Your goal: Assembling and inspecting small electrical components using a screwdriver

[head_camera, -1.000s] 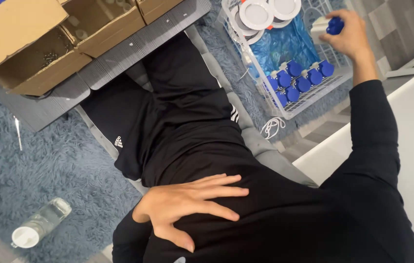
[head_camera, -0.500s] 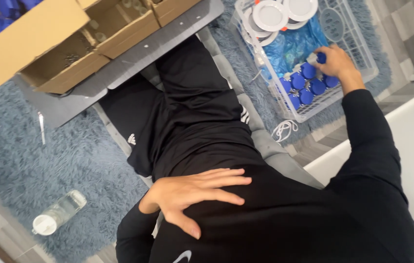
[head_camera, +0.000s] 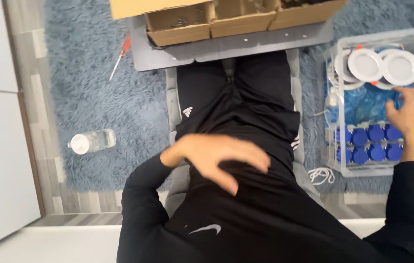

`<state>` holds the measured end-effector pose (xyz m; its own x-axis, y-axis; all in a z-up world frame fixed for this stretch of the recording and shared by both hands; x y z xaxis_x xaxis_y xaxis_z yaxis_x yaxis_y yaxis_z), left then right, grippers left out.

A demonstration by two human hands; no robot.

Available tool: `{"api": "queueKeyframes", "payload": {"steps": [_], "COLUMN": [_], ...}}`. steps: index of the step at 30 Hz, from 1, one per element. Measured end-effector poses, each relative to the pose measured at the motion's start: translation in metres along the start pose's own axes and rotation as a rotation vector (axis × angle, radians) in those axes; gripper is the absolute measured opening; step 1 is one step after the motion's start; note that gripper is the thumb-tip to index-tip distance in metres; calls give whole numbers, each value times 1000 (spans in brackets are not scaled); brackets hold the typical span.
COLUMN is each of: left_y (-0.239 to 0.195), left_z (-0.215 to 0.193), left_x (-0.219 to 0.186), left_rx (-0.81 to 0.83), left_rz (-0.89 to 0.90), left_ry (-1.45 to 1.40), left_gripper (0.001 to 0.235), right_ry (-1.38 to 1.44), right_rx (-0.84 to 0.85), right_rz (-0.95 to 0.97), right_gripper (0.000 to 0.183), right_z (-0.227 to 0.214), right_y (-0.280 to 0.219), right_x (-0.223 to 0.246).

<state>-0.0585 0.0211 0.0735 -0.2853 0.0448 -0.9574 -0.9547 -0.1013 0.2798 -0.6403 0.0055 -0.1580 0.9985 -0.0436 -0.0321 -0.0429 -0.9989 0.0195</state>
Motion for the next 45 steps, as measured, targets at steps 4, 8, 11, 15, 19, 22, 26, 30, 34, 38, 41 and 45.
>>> {"api": "queueKeyframes", "payload": {"steps": [4,8,11,15,19,22,26,30,34,38,41,45], "left_y": [-16,-48,-75,-142,-238,-270,-310,-311,-327,-331,-332,-312], "left_z": [-63,-100,-112,-124,-152,-158,-189,-206,-219,-216,-211,-192], "left_x": [7,51,47,26,39,52,117,144,164,166,166,141], "left_rx": [-498,-849,-1021,-1360,-1725,-1933,-1929,-1933,-1945,-1951,-1929,-1833], "left_rz": [-112,-159,-120,-69,102,-34,-100,-444,-564,-464,-420,-330], "left_ry": [244,248,303,454,634,582,677,635,567,481,423,304], "left_gripper": [49,39,38,23,10,21,31,55,48,40,41,37], "right_ry": [266,470,596,733,952,1064,1177,1114,1105,1140,1113,1156], "right_rx": [-290,-409,-507,-906,-897,-654,-314,-266,-237,-232,-270,-180], "right_rz": [-230,-368,-396,-256,47,101,254,234,276,262,237,180], "right_gripper": [31,30,22,21,20,22,23,23,20,18,18,21], "right_z": [-53,-89,-121,-143,-107,-44,-11,19,18,28,22,3], "right_y": [53,99,116,133,174,205,214,226,225,225,219,204], "right_x": [89,188,247,259,210,184,190,193,200,194,193,197]}}
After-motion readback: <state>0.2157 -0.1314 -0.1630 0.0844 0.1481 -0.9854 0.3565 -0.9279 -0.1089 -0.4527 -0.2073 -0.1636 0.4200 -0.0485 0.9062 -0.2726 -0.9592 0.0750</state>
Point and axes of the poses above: each hand's wrist, its own y-axis towards the middle knuckle, its own z-axis out of the palm, x = y × z, the point moved 5 cm from there along y, towards the middle knuckle, and after that the axes turned 10 degrees about -y, right-handed, at the moved point
